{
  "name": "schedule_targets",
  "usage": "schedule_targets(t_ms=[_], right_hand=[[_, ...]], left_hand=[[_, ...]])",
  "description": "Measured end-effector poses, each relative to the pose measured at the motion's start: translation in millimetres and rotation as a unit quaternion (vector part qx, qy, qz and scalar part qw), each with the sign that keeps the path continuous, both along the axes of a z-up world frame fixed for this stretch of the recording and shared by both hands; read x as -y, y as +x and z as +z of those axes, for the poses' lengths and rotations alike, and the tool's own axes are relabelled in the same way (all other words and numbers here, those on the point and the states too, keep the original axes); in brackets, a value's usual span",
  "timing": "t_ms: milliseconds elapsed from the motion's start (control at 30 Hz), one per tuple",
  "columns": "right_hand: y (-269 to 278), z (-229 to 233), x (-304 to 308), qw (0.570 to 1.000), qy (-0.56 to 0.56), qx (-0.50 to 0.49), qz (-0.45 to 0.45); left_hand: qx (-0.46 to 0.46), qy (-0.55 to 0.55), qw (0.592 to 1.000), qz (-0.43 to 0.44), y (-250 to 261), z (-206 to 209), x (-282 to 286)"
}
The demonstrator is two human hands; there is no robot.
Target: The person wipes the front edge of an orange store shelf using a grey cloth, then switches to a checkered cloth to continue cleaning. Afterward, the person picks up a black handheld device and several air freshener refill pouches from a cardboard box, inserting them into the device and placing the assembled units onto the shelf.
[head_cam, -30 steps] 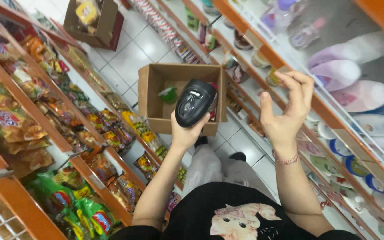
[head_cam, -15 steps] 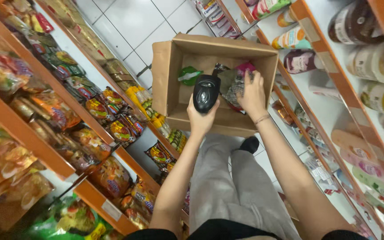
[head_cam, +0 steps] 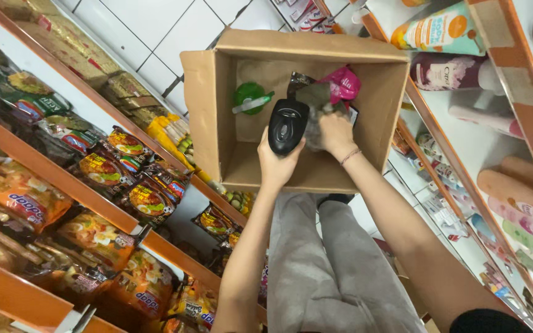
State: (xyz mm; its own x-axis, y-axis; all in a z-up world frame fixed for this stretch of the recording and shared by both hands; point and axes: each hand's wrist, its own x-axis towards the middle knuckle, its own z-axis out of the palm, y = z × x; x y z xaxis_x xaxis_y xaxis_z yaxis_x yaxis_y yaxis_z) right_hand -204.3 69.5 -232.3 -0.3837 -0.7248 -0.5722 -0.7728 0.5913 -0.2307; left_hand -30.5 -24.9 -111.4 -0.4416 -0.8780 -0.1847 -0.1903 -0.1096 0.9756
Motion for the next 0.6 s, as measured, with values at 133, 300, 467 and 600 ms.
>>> schedule_targets(t_ms=[133,300,467,600], right_hand=[[11.8,0.9,8.3,0.929,-0.148,0.243,-0.237],[-16.4,-50.5,-13.1,0.938,-0.246,-0.177,-0.170],[-50.1,-129.2,-15.4,0.896,-0.228,-0.041,-0.380],[-63.3,-156.4,-0.4,0.803,-0.282,-0.061,-0.522]], left_hand=[[-0.024,0.004,1.000,0.011,-0.4,-5.0,5.2],[-0.003,0.013,1.000,0.019,4.7,-9.0,5.0],[-0.021,0.039,0.999,0.031,5.7,-14.1,5.0],[-0.004,0.022,0.999,0.035,4.8,-13.9,5.0]])
